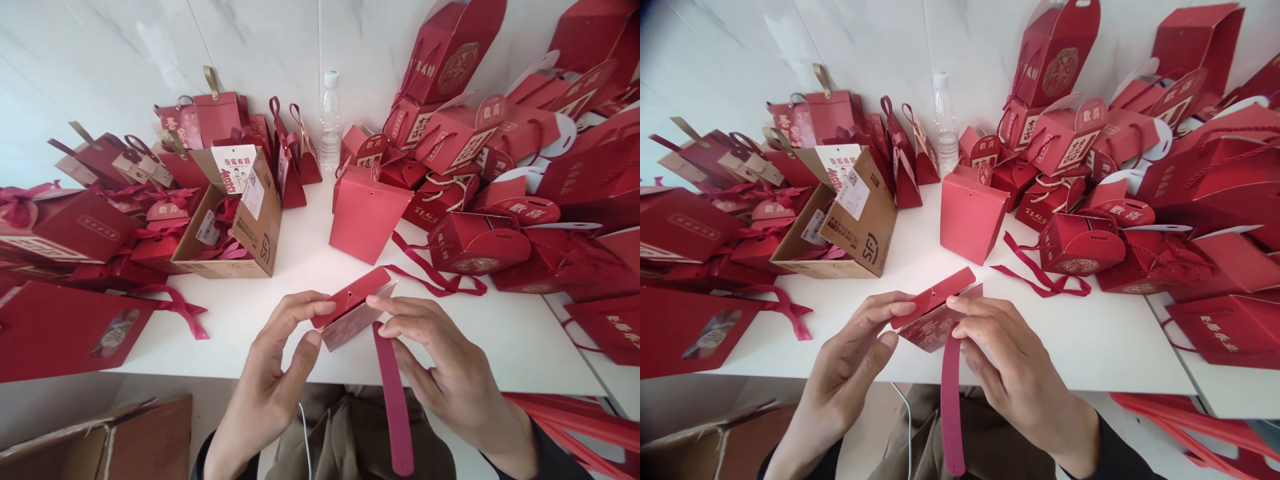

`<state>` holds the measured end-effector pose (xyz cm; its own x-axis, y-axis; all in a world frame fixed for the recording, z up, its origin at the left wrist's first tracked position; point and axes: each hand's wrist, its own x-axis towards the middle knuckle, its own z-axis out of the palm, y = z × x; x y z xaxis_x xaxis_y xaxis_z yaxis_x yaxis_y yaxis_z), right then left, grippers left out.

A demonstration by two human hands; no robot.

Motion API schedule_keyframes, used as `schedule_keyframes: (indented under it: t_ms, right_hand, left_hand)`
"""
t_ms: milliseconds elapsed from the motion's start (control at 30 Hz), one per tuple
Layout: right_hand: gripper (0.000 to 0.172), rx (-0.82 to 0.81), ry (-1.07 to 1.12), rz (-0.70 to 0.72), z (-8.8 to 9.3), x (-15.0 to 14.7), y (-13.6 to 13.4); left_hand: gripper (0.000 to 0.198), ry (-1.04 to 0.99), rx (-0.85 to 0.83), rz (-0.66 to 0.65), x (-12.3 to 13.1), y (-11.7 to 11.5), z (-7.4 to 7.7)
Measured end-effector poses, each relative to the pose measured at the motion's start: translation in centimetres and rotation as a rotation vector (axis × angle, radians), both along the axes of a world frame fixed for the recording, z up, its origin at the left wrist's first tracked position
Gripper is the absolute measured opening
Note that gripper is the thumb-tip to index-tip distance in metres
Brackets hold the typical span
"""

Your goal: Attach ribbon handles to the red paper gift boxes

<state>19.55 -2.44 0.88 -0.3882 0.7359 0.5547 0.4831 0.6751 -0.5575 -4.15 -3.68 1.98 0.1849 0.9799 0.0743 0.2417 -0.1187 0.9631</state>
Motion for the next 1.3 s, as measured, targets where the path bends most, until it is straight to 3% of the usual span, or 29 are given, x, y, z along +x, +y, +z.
schedule_keyframes:
  t_ms: [233,500,800,900,1000,1300]
  right_hand:
    - [0.014,-0.006,-0.005,-0.001,0.2,-0.2,0.0]
    - [0.017,0.013,0.051,0.026,0.1,-0.4,-0.3]
    - [0.014,-0.058,0.012,0.05,-0.3,-0.9,-0.4]
    - [0.015,-0.082,0.028,0.064,-0.4,-0.9,-0.5]
    - [0.016,-0.058,0.053,0.033,-0.3,-0.7,-0.5]
    - [0.017,-0.049,0.051,0.057,0.1,-0.9,0.1]
  left_hand:
    - [0.03,0.006,0.051,0.002,0.1,0.2,-0.3]
    - [0.025,0.017,0.107,0.11,0.7,0.7,-0.7]
    - [0.019,-0.084,0.066,0.008,1.1,-0.1,-0.2]
    - [0.009,-0.043,0.088,0.109,2.1,-0.1,-0.4]
    - [0.016,0.035,0.124,0.202,3.0,-0.1,-0.5]
    - [0.031,0.276,0.309,0.264,4.3,0.3,-0.1]
